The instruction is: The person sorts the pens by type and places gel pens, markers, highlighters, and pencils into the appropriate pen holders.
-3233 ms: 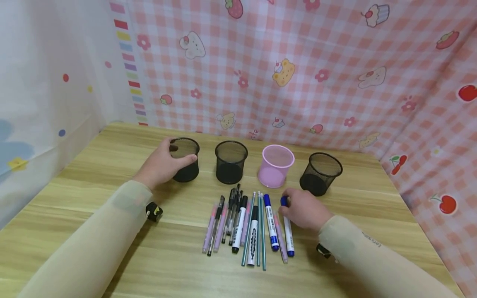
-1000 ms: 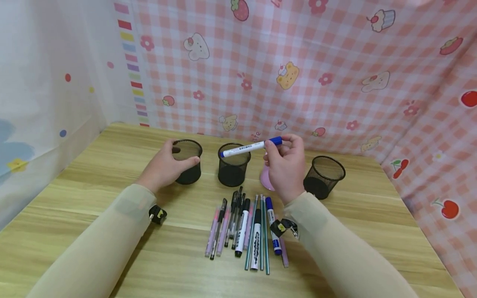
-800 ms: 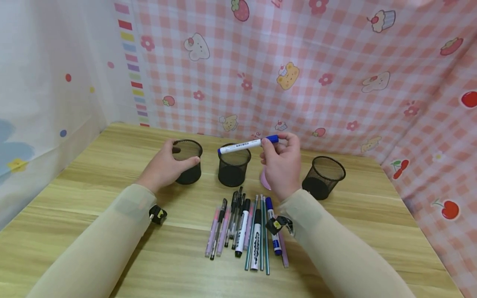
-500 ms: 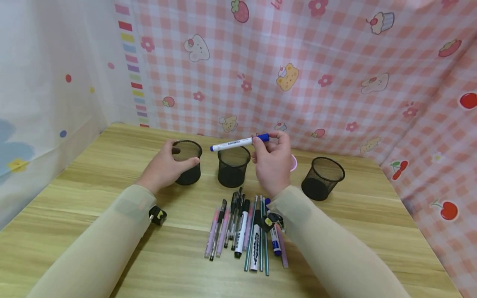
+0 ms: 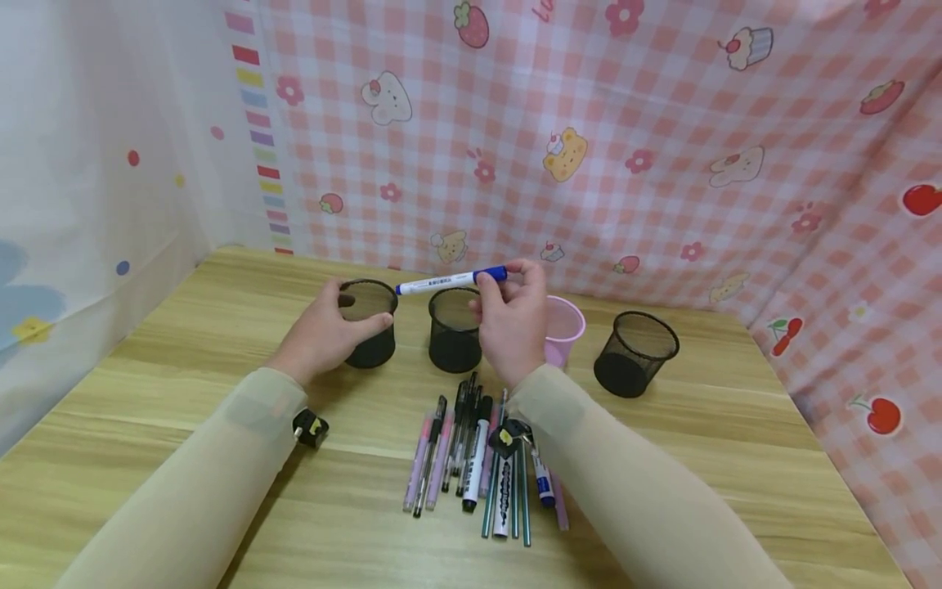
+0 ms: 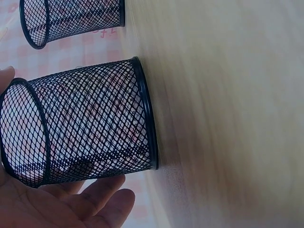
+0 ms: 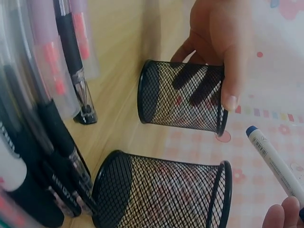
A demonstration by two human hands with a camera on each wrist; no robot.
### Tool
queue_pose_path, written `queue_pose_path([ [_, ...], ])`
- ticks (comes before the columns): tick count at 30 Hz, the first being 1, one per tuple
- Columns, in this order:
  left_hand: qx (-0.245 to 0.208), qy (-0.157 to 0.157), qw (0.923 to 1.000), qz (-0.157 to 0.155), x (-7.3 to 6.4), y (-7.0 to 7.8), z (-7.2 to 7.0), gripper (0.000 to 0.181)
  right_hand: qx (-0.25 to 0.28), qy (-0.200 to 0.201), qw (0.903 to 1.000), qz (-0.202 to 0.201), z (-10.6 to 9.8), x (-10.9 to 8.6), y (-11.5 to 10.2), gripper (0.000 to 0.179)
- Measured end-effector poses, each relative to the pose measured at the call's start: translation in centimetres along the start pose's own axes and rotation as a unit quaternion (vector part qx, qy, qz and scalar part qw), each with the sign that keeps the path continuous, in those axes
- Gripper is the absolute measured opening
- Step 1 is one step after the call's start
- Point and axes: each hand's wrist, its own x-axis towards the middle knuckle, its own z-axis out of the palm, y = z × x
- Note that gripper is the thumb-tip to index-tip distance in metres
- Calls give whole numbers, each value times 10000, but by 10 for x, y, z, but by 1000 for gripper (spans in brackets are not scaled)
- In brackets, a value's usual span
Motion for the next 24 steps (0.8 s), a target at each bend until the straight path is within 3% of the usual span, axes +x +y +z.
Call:
queue_pose_path([
  [24, -54, 80, 9999, 68, 0, -1, 1, 117, -161, -362, 9992, 115, 21, -8, 11, 20],
])
